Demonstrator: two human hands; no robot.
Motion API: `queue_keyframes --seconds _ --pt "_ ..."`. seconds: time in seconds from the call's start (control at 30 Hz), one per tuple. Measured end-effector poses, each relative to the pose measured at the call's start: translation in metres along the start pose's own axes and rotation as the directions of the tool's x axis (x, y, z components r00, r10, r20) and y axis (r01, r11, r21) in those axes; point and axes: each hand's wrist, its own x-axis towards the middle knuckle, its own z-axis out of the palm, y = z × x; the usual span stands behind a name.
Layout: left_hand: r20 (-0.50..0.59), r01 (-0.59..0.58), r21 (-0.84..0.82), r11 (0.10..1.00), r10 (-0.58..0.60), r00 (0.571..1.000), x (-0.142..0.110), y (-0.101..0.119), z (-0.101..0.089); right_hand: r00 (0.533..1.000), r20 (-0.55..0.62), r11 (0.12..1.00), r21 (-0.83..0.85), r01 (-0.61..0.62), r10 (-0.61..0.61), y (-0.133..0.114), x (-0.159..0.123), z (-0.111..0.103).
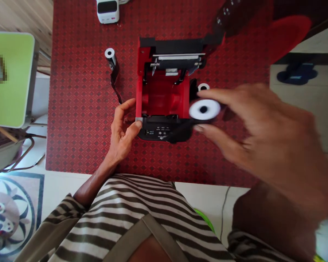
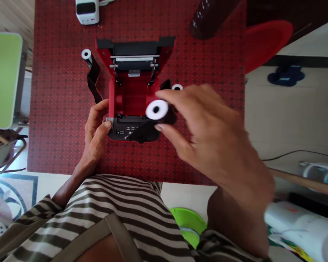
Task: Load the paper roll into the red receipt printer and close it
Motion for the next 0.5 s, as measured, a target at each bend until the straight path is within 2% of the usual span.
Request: queue_keyframes --seconds 0.07,0.2,0.37,0.5 --pt "-0.008 0.026 -0.012 1.0 -0.026 1.0 -0.002 -0.002 0.001 0.996 0.047 0.995 -0.062 0.074 -0.071 -0.005 0.025 0.013" --pt "-0.036 0.073 -0.02 0.997 -0.074 0.997 -0.005 -0.005 0.005 0.988 0.136 0.982 -0.161 0.095 -0.074 -0.007 0.056 0.042" --pt "-0.045 0.104 -0.033 0.994 -0.106 0.993 -0.007 -0.001 0.008 0.983 0.176 0.954 -0.283 0.094 -0.045 -0.011 0.065 0.056" --pt "-0.05 0.113 -0.031 0.993 -0.114 0.992 -0.007 0.001 0.009 0.988 0.146 0.966 -0.242 0.089 -0.055 -0.004 0.069 0.066"
